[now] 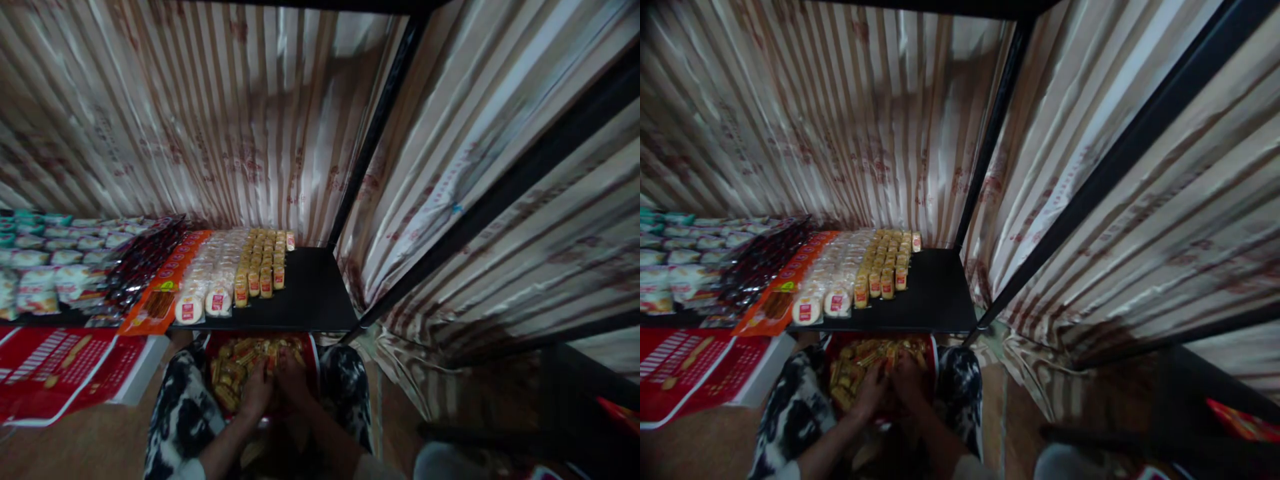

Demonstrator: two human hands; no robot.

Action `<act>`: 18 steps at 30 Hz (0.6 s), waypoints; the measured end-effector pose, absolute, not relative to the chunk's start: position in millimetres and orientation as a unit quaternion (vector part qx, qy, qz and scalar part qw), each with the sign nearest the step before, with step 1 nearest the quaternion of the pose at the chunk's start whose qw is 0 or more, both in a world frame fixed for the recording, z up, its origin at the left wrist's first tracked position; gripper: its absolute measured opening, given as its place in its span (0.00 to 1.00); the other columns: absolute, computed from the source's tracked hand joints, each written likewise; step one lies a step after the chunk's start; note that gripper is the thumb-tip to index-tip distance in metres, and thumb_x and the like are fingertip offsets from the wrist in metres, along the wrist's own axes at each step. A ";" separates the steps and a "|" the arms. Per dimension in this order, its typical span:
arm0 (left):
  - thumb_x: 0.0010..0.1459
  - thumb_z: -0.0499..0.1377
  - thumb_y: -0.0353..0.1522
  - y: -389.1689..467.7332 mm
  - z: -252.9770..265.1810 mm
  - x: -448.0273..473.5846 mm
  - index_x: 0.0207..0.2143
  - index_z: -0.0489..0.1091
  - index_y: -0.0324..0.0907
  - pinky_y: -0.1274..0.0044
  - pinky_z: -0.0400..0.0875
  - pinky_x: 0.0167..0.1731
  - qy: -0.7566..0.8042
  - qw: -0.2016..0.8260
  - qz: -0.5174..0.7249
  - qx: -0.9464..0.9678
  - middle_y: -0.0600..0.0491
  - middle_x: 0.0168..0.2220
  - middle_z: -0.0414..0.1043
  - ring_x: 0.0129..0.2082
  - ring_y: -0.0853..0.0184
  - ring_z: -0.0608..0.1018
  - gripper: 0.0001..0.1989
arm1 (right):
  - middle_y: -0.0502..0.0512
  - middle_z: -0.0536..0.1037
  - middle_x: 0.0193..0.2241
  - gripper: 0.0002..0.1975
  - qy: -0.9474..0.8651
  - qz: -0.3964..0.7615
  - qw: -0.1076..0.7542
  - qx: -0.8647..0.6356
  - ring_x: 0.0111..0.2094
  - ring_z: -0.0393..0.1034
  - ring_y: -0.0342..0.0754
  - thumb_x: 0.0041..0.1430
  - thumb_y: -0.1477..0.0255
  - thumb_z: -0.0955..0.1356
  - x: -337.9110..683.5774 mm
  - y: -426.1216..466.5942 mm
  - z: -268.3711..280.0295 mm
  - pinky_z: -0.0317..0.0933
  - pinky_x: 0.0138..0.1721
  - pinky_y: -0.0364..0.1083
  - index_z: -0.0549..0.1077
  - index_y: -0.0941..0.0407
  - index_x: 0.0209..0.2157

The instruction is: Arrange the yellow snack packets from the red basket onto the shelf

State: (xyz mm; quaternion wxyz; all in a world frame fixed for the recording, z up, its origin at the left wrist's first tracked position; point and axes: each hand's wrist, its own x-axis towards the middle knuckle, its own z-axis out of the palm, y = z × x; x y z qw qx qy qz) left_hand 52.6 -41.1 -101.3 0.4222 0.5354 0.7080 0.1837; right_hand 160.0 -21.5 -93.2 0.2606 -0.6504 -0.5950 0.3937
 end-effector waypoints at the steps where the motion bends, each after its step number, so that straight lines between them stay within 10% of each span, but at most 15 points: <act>1: 0.56 0.49 0.26 -40.7 -93.4 53.8 0.54 0.62 0.34 0.75 0.56 0.58 0.705 0.418 0.189 0.540 0.43 0.57 0.63 0.58 0.65 0.65 0.23 | 0.53 0.78 0.33 0.15 -0.590 0.387 0.281 -0.650 0.34 0.74 0.47 0.48 0.79 0.61 162.2 -23.0 -89.1 0.66 0.37 0.44 0.70 0.54 0.38; 18: 0.51 0.48 0.24 10.6 -12.8 97.8 0.49 0.66 0.37 0.72 0.61 0.55 0.627 0.352 0.376 0.584 0.44 0.50 0.68 0.52 0.64 0.69 0.21 | 0.55 0.77 0.39 0.21 -0.586 0.378 0.398 -0.597 0.35 0.73 0.46 0.52 0.70 0.64 212.5 32.4 -27.5 0.68 0.39 0.45 0.67 0.55 0.50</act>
